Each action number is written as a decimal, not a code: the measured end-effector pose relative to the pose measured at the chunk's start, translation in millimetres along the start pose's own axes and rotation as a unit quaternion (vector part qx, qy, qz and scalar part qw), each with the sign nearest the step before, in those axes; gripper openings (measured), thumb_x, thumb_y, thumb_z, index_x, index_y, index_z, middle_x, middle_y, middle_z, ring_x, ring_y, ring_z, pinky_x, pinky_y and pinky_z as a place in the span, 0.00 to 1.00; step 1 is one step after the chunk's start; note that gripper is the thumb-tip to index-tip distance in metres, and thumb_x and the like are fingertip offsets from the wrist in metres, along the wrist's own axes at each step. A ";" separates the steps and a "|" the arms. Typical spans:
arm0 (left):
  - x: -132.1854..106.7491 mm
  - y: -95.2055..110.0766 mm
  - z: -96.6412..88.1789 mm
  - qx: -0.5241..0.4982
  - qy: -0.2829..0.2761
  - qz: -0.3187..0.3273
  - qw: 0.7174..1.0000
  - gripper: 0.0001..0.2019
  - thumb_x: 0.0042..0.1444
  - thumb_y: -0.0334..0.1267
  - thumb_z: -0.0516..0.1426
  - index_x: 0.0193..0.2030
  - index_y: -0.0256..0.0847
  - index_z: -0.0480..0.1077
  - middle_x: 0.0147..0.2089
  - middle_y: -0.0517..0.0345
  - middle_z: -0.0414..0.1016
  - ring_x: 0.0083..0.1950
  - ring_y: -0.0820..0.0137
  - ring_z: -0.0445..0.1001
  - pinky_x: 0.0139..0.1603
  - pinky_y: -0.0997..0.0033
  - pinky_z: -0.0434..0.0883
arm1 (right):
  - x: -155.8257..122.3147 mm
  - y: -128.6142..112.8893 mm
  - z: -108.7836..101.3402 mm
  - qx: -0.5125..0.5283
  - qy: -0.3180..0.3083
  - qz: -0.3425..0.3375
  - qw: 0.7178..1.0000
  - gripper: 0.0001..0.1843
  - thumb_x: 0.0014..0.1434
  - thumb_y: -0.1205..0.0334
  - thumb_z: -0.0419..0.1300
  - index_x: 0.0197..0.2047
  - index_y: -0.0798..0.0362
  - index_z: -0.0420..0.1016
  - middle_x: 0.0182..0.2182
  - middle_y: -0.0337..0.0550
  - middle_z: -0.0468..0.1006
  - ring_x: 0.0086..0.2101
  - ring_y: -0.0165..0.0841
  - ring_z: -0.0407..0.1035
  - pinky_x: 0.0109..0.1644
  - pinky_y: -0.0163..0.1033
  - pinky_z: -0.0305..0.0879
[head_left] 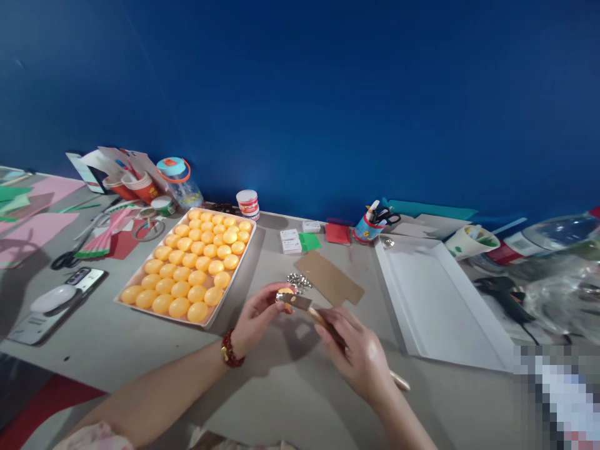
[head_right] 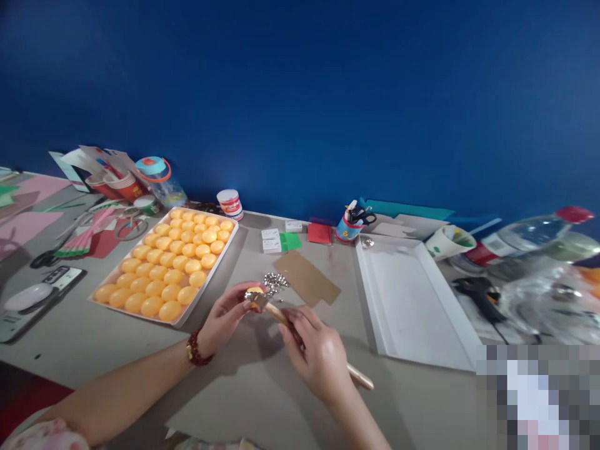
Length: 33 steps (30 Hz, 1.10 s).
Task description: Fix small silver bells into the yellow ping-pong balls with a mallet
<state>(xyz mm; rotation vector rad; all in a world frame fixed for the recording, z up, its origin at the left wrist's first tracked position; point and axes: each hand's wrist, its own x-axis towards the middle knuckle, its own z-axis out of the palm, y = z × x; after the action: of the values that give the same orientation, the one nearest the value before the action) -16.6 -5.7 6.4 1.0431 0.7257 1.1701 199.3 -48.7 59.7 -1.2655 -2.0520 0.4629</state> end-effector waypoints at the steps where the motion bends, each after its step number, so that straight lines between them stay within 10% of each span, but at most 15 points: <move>1: 0.1 0.5 0.3 0.003 0.002 -0.002 1.000 0.15 0.60 0.37 0.60 0.54 0.42 0.73 0.54 0.48 0.76 0.40 0.67 0.76 0.45 0.65 0.72 | -0.2 -0.3 0.0 -0.003 -0.004 -0.003 1.000 0.10 0.66 0.65 0.53 0.49 0.52 0.71 0.40 0.48 0.78 0.37 0.35 0.76 0.38 0.36 0.72; 14: -0.3 3.1 2.7 -0.031 0.016 -0.021 0.999 0.15 0.59 0.39 0.60 0.52 0.42 0.74 0.53 0.47 0.75 0.49 0.61 0.73 0.47 0.62 0.75 | 1.6 8.2 -4.1 0.009 0.050 0.015 0.999 0.08 0.66 0.63 0.53 0.47 0.53 0.71 0.37 0.47 0.77 0.35 0.35 0.74 0.38 0.36 0.70; 19: -1.7 7.0 3.3 -0.040 0.000 -0.022 0.999 0.15 0.59 0.40 0.60 0.53 0.41 0.72 0.52 0.48 0.75 0.44 0.66 0.74 0.45 0.65 0.74 | 2.0 34.9 -15.2 -0.137 0.087 0.113 0.980 0.10 0.66 0.57 0.53 0.46 0.52 0.71 0.40 0.47 0.77 0.34 0.37 0.75 0.33 0.37 0.67; 33: -3.3 6.9 0.4 0.004 -0.009 0.001 1.000 0.12 0.59 0.36 0.59 0.49 0.39 0.73 0.48 0.49 0.77 0.34 0.72 0.73 0.39 0.68 0.71 | -1.4 83.0 -24.8 -0.273 -0.042 0.229 0.933 0.07 0.59 0.66 0.58 0.42 0.50 0.71 0.40 0.45 0.77 0.42 0.43 0.71 0.43 0.43 0.64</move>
<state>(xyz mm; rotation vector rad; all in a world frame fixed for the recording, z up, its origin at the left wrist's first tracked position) -19.7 -8.6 12.8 1.0591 0.7161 1.1592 270.6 -12.5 26.4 -2.1131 -2.0184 0.1413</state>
